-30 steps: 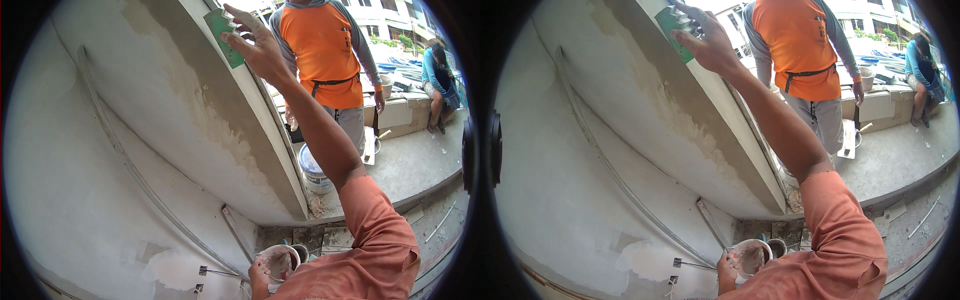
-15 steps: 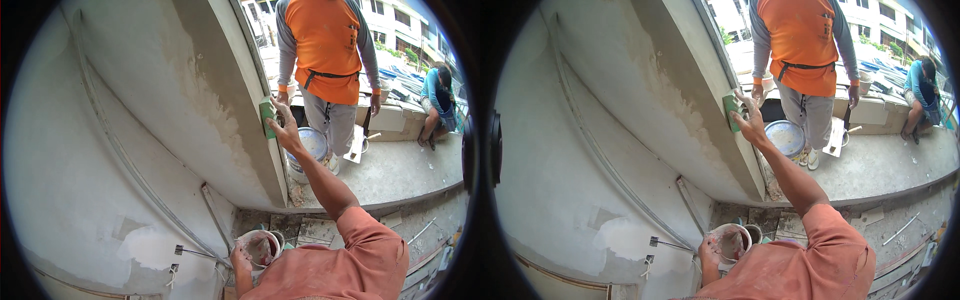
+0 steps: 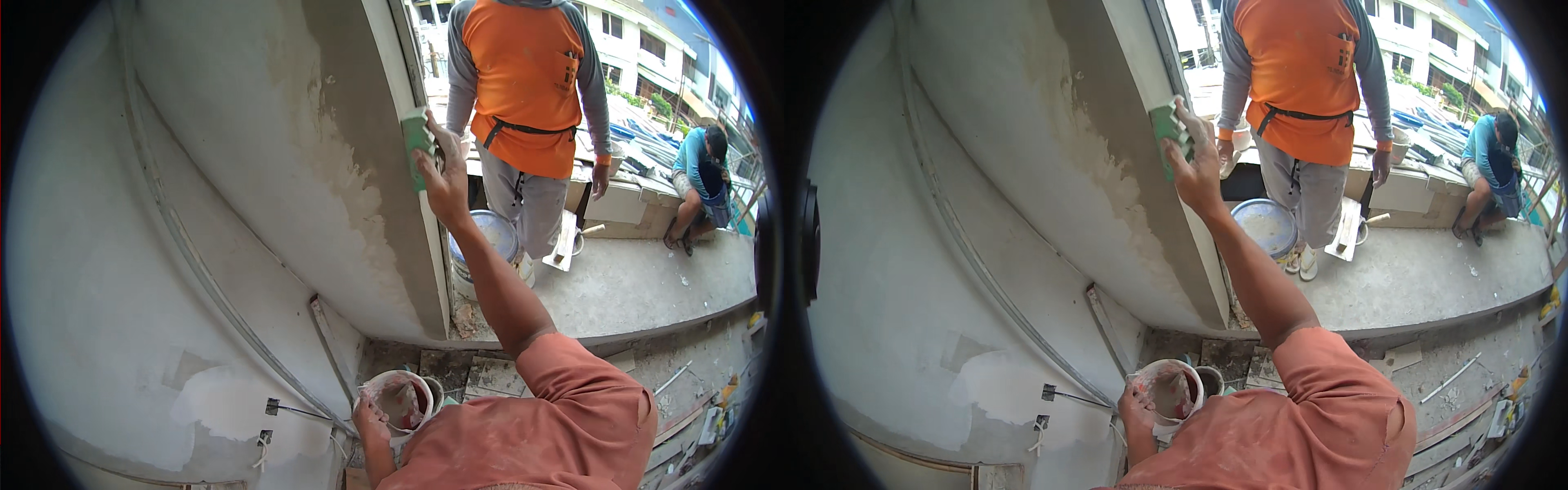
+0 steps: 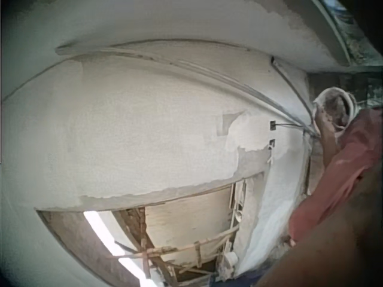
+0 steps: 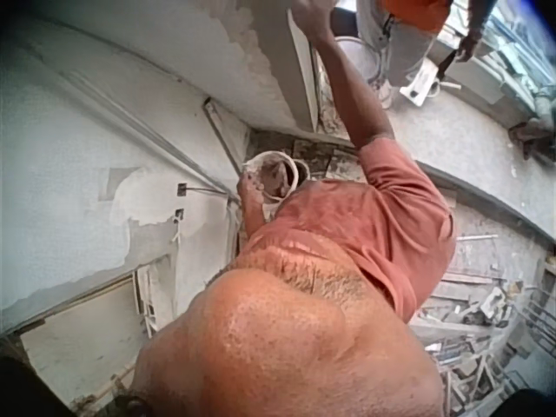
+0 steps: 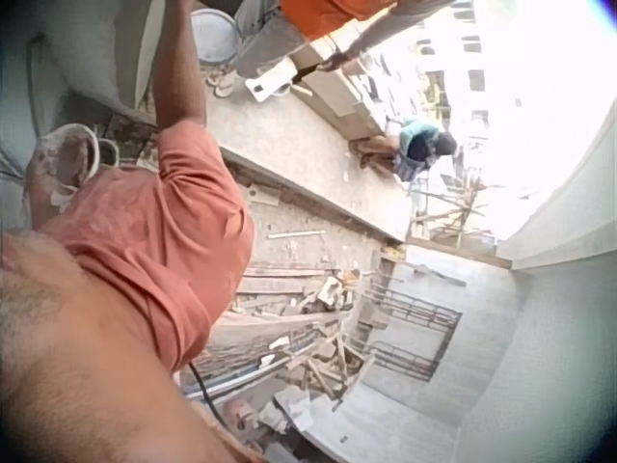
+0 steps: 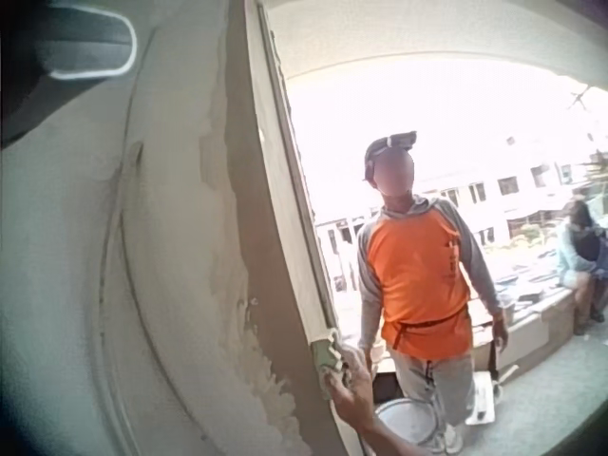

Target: Smoothing plaster on a wall corner using a green sanding block.

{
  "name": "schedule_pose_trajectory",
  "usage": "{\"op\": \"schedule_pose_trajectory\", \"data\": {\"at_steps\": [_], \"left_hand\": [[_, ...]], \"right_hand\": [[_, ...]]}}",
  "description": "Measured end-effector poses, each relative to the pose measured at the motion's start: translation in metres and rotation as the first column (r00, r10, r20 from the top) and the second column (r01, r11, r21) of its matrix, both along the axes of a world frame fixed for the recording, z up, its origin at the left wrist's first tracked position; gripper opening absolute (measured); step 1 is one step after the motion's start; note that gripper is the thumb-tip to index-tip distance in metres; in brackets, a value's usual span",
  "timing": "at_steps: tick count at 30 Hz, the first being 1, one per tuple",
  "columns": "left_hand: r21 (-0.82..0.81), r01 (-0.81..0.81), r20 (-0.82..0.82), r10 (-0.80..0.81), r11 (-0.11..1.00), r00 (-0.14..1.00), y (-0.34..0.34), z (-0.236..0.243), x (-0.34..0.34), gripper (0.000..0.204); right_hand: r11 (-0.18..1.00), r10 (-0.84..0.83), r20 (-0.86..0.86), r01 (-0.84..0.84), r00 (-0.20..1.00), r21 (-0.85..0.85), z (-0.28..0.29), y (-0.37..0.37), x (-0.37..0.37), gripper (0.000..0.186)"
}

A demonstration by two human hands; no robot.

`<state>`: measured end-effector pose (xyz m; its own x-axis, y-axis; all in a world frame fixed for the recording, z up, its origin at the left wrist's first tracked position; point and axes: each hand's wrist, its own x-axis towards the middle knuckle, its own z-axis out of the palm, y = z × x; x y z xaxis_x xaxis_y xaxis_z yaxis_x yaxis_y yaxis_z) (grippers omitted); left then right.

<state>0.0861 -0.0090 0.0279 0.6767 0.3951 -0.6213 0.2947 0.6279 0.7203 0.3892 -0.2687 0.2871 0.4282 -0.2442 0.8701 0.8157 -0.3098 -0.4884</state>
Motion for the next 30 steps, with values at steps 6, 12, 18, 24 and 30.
{"op": "schedule_pose_trajectory", "data": {"at_steps": [6, 12, 18, 24, 30], "left_hand": [[0.012, 0.087, 0.037, -0.087, 0.996, 0.996, 0.003, -0.013, 0.012, 0.026], [-0.007, 0.137, 0.0, -0.137, 0.991, 0.991, 0.008, -0.019, 0.016, 0.029], [0.026, 0.233, 0.012, -0.233, 0.972, 0.972, 0.015, -0.016, 0.022, 0.037], [0.021, 0.249, 0.067, -0.25, 0.968, 0.966, 0.026, -0.035, 0.03, 0.035], [0.015, 0.273, 0.038, -0.273, 0.962, 0.961, 0.037, -0.028, 0.039, 0.032]], "right_hand": [[0.957, 0.211, -0.499, -0.072, 0.84, 0.282, -0.115, -0.032, -0.039, 0.065], [0.691, -0.622, 0.342, 0.699, 0.705, -0.184, 0.083, -0.049, -0.077, 0.073], [0.435, -0.306, 0.787, 0.814, 0.536, -0.385, 0.218, -0.046, -0.068, 0.063], [0.194, -0.293, 0.753, 0.807, 0.59, -0.557, 0.218, -0.029, -0.051, 0.056], [0.172, -0.339, 0.603, 0.678, 0.722, -0.715, 0.028, -0.019, -0.045, 0.056]]}}
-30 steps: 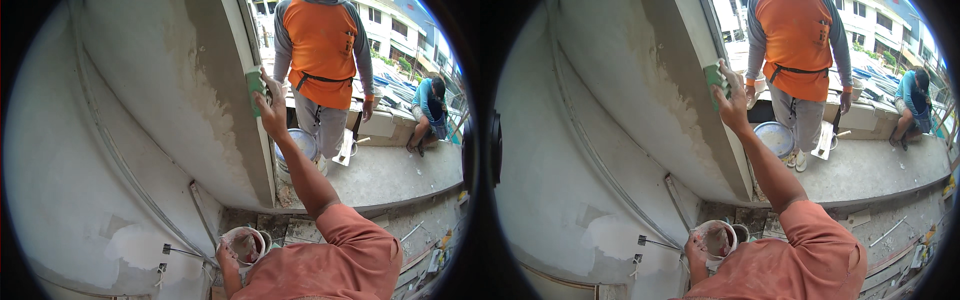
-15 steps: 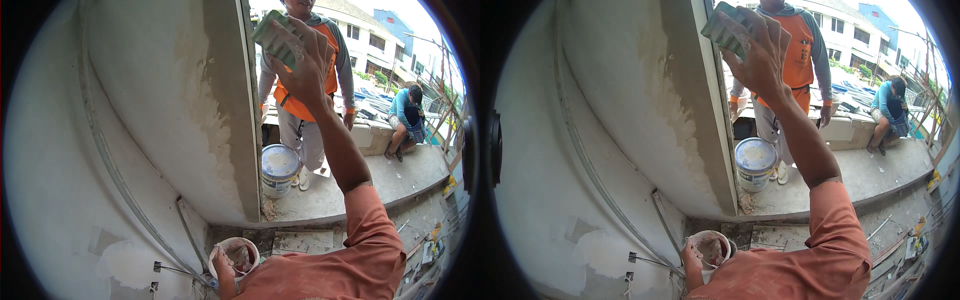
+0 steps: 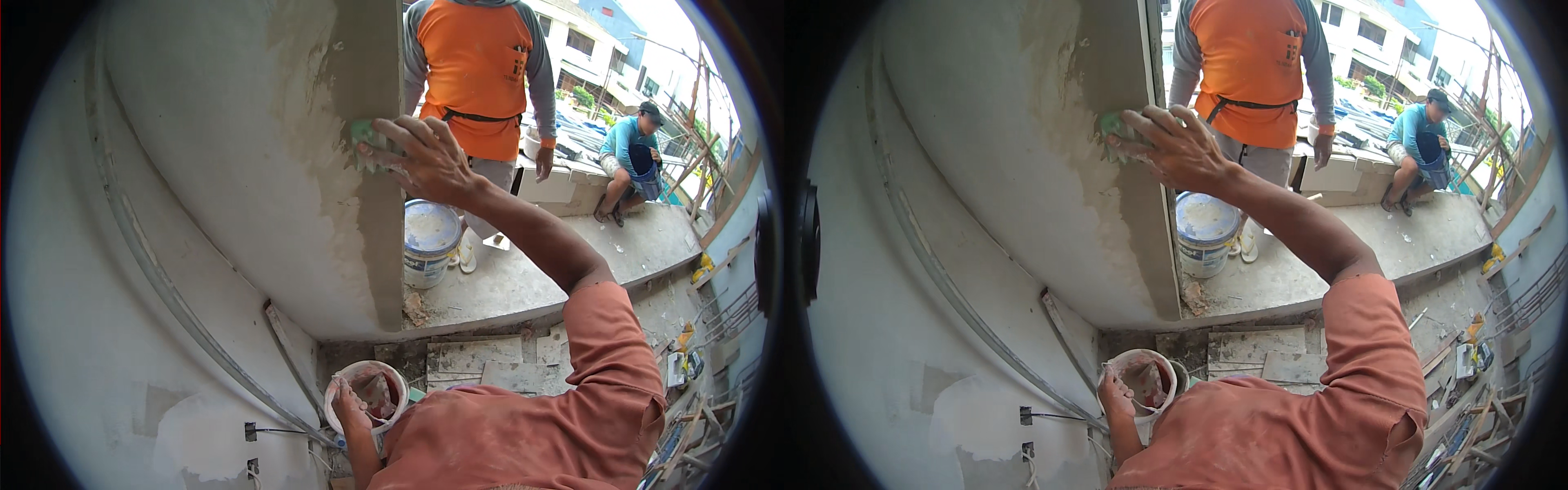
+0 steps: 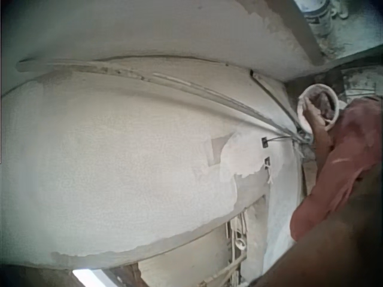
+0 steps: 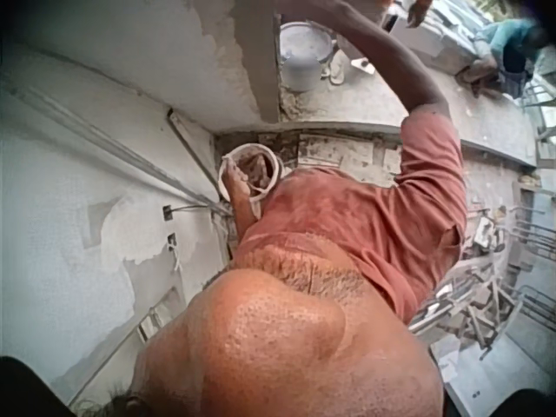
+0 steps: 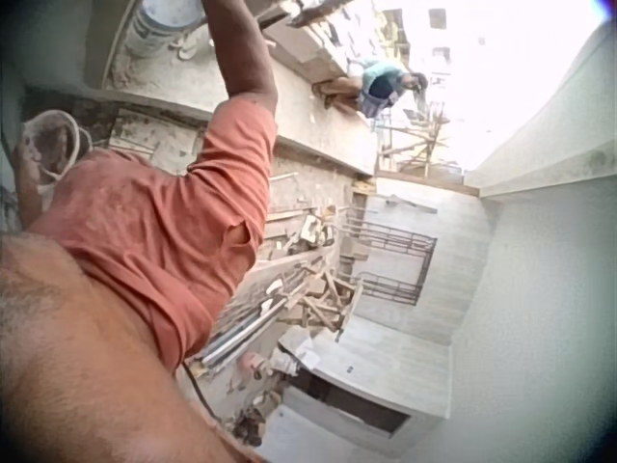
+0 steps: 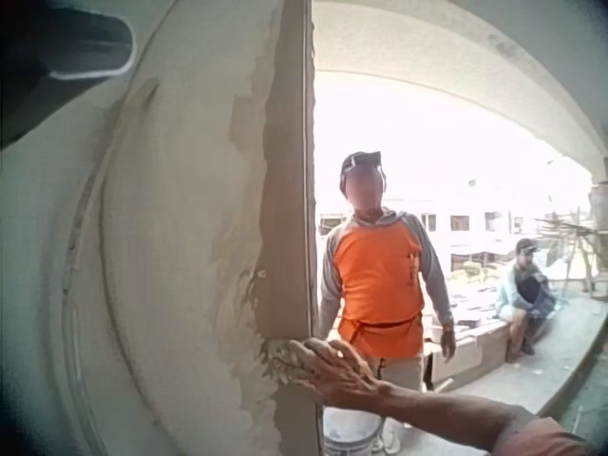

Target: Smoothing plaster on a wall corner using a green sanding block.

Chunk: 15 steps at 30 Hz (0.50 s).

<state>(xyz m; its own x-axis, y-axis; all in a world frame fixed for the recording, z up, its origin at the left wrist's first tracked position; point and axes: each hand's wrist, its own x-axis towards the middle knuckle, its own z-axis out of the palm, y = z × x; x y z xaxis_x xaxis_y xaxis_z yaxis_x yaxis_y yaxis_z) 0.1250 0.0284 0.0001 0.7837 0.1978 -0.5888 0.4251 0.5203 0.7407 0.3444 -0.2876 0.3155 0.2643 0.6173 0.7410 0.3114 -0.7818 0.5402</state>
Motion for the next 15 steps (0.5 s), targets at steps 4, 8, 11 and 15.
{"op": "schedule_pose_trajectory", "data": {"at_steps": [4, 8, 11, 15], "left_hand": [[0.024, 0.011, -0.015, -0.01, 1.0, 1.0, 0.009, 0.016, -0.007, 0.03], [0.071, 0.008, -0.018, -0.006, 0.997, 1.0, 0.018, 0.018, -0.007, 0.028], [0.057, 0.0, -0.02, 0.001, 0.998, 1.0, 0.015, 0.029, -0.005, 0.026], [0.059, -0.026, -0.044, 0.029, 0.998, 0.999, 0.023, 0.022, -0.002, 0.026]], "right_hand": [[0.982, 0.014, -0.135, -0.039, 0.991, -0.184, -0.037, 0.009, -0.007, 0.058], [0.985, 0.119, 0.083, -0.128, 0.989, 0.114, 0.059, 0.015, -0.015, 0.066], [0.984, 0.098, 0.081, -0.109, 0.992, 0.142, 0.127, -0.002, -0.011, 0.059], [0.999, 0.021, 0.049, -0.024, 0.999, 0.049, 0.046, 0.0, -0.003, 0.057]]}}
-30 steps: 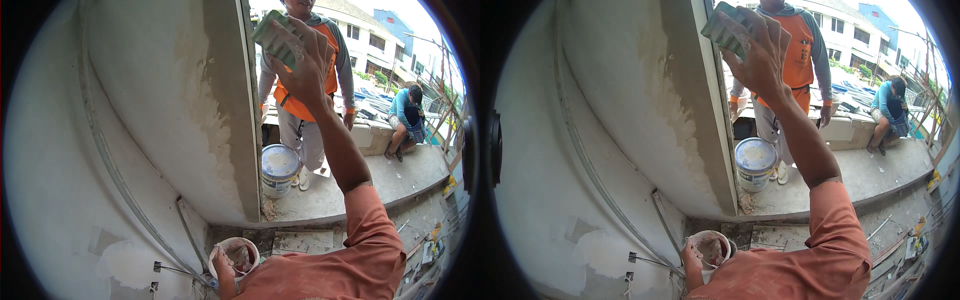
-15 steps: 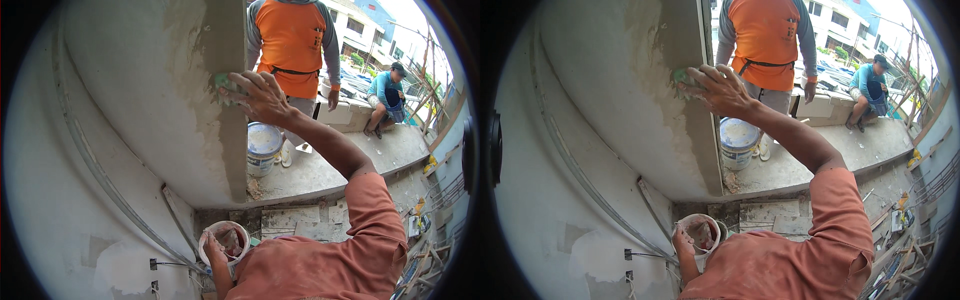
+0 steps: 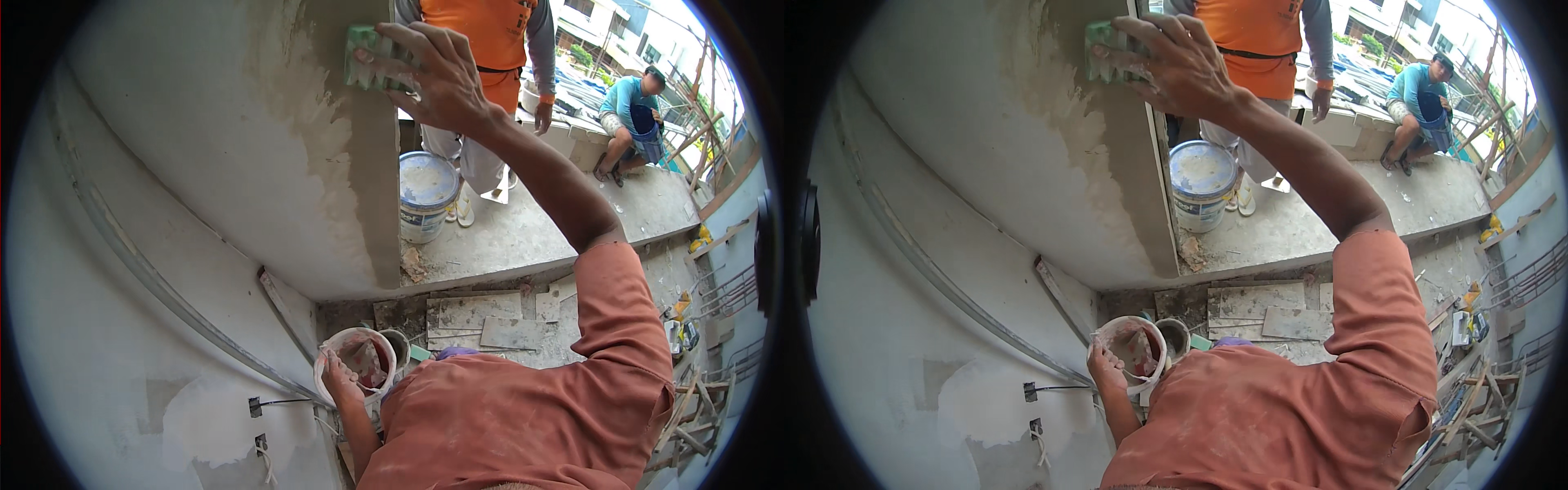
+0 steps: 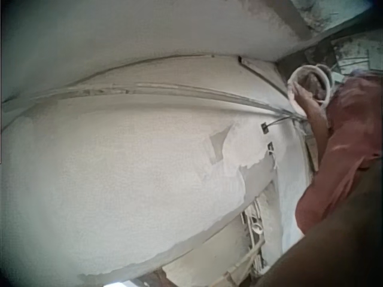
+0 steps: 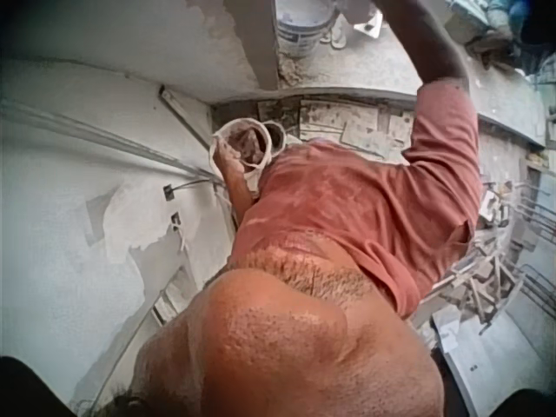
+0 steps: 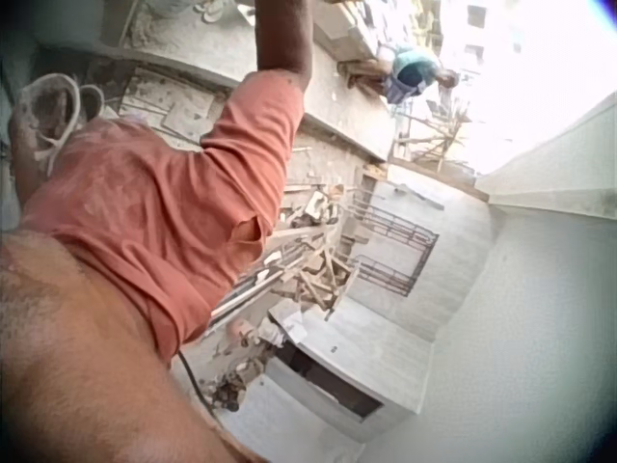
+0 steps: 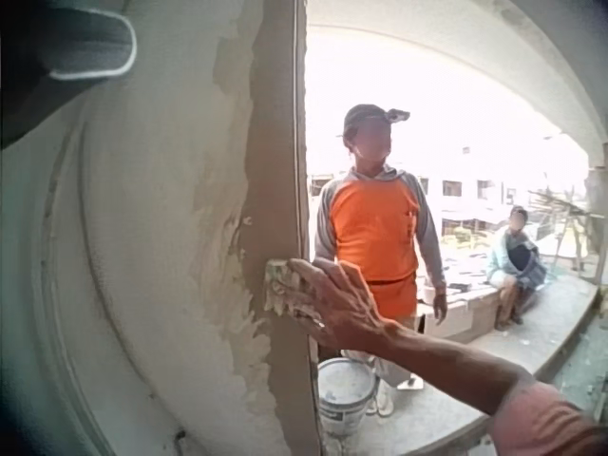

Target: Smoothing plaster on a wall corner using a green sanding block.

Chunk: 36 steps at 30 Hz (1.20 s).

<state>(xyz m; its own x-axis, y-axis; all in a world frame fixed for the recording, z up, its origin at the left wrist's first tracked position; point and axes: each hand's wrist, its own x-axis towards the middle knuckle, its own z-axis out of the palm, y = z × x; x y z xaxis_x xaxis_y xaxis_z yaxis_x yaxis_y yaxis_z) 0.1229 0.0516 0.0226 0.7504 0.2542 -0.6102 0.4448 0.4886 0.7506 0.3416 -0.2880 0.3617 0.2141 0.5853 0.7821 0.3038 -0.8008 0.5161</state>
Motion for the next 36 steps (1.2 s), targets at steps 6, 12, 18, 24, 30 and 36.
{"op": "schedule_pose_trajectory", "data": {"at_steps": [6, 12, 18, 24, 30, 36], "left_hand": [[-0.017, -0.04, 0.013, 0.04, 0.999, 0.999, 0.0, 0.001, -0.004, 0.031], [-0.066, -0.051, -0.002, 0.051, 0.997, 0.999, 0.005, -0.002, -0.011, 0.023], [-0.079, -0.023, -0.032, 0.021, 0.997, 0.999, -0.005, -0.004, -0.001, 0.026], [-0.05, -0.045, -0.012, 0.044, 0.998, 0.999, 0.001, -0.005, -0.004, 0.025], [-0.016, 0.0, -0.006, 0.0, 1.0, 1.0, -0.01, 0.0, -0.007, 0.024], [-0.007, -0.053, 0.006, 0.053, 0.999, 0.999, -0.009, 0.002, -0.007, 0.024]], "right_hand": [[1.0, -0.006, -0.173, 0.003, 0.985, -0.022, -0.174, 0.018, 0.0, 0.07], [0.973, 0.038, -0.002, -0.036, 0.999, 0.228, -0.076, 0.021, -0.005, 0.069], [0.992, -0.075, -0.295, 0.042, 0.952, -0.115, -0.181, 0.025, -0.001, 0.065], [0.692, 0.519, -0.126, -0.329, 0.846, 0.643, -0.128, 0.046, -0.033, 0.074], [-0.022, 0.872, 0.243, -0.461, 0.426, 0.887, 0.049, -0.008, 0.027, 0.057], [0.066, 0.822, 0.148, -0.351, 0.549, 0.934, -0.007, 0.019, 0.035, 0.053]]}}
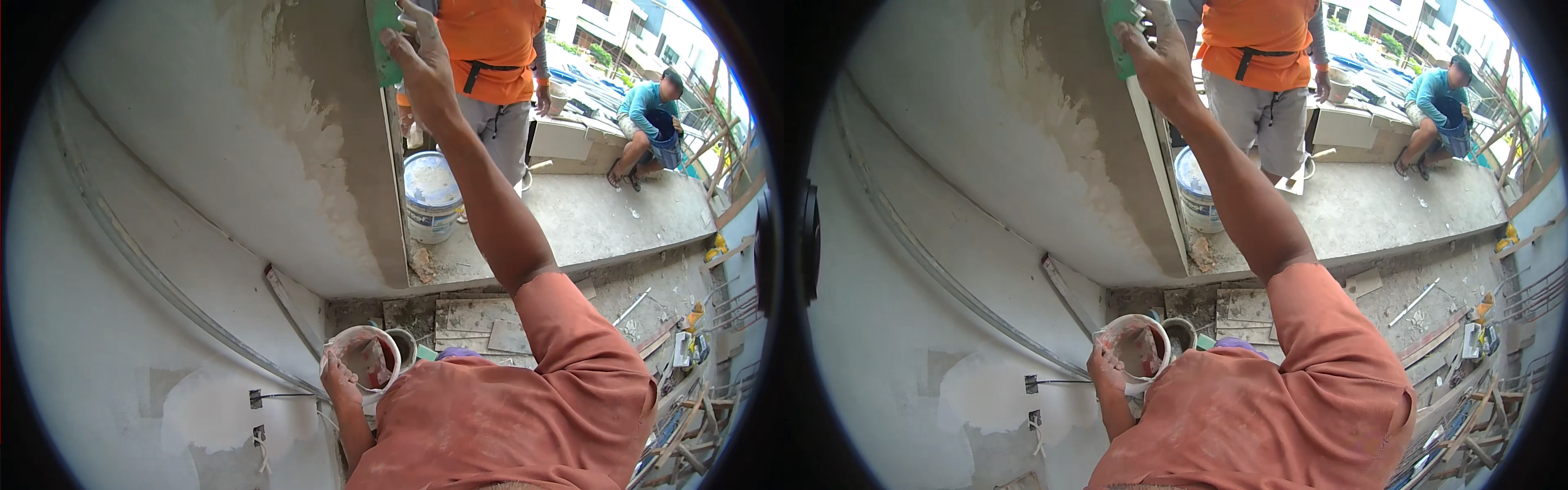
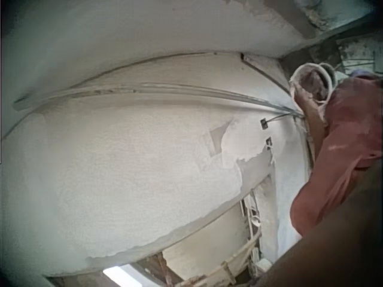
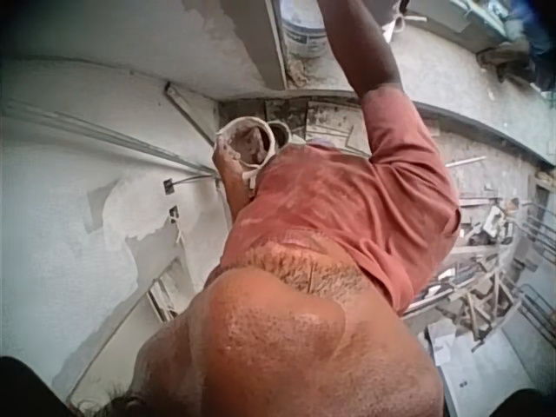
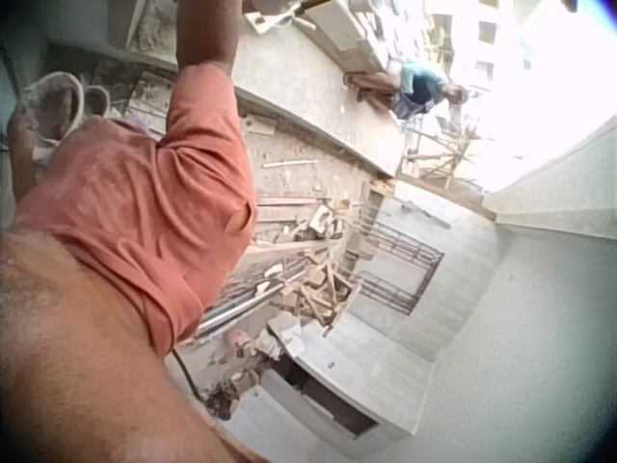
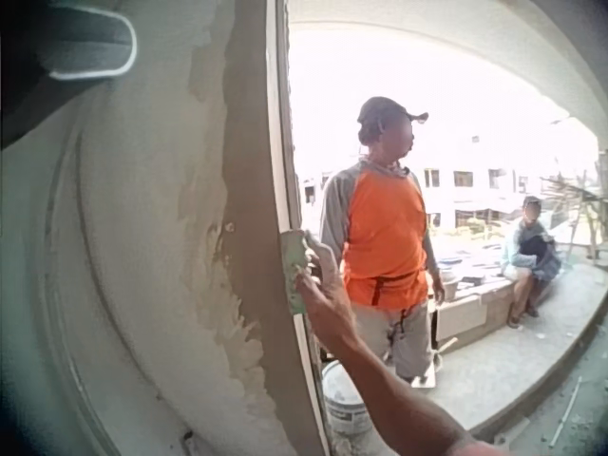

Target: Smoothing plaster on a wall corner using a green sanding block.

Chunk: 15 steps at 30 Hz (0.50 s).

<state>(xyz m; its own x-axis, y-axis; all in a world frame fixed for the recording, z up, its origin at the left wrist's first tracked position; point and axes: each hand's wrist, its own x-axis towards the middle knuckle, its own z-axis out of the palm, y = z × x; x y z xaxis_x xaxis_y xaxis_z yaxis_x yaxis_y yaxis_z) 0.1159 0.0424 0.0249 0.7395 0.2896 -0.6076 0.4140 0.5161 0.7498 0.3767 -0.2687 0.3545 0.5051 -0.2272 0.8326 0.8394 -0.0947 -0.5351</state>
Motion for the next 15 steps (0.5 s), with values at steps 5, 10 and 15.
{"op": "schedule_pose_trajectory", "data": {"at_steps": [5, 10, 15], "left_hand": [[-0.03, -0.042, -0.011, 0.042, 0.999, 0.999, -0.006, -0.002, -0.002, 0.023], [-0.014, -0.003, -0.028, 0.002, 1.0, 1.0, -0.011, -0.004, 0.002, 0.025], [-0.005, 0.047, -0.069, -0.047, 0.999, 0.996, -0.011, -0.015, 0.005, 0.029]], "right_hand": [[0.999, -0.051, -0.273, 0.051, 0.961, -0.007, -0.186, -0.002, -0.017, 0.064], [0.998, -0.043, -0.608, 0.06, 0.793, 0.007, -0.281, -0.023, -0.045, 0.061], [0.971, 0.043, -0.028, -0.035, 0.999, 0.238, -0.055, -0.021, -0.032, 0.063]]}}
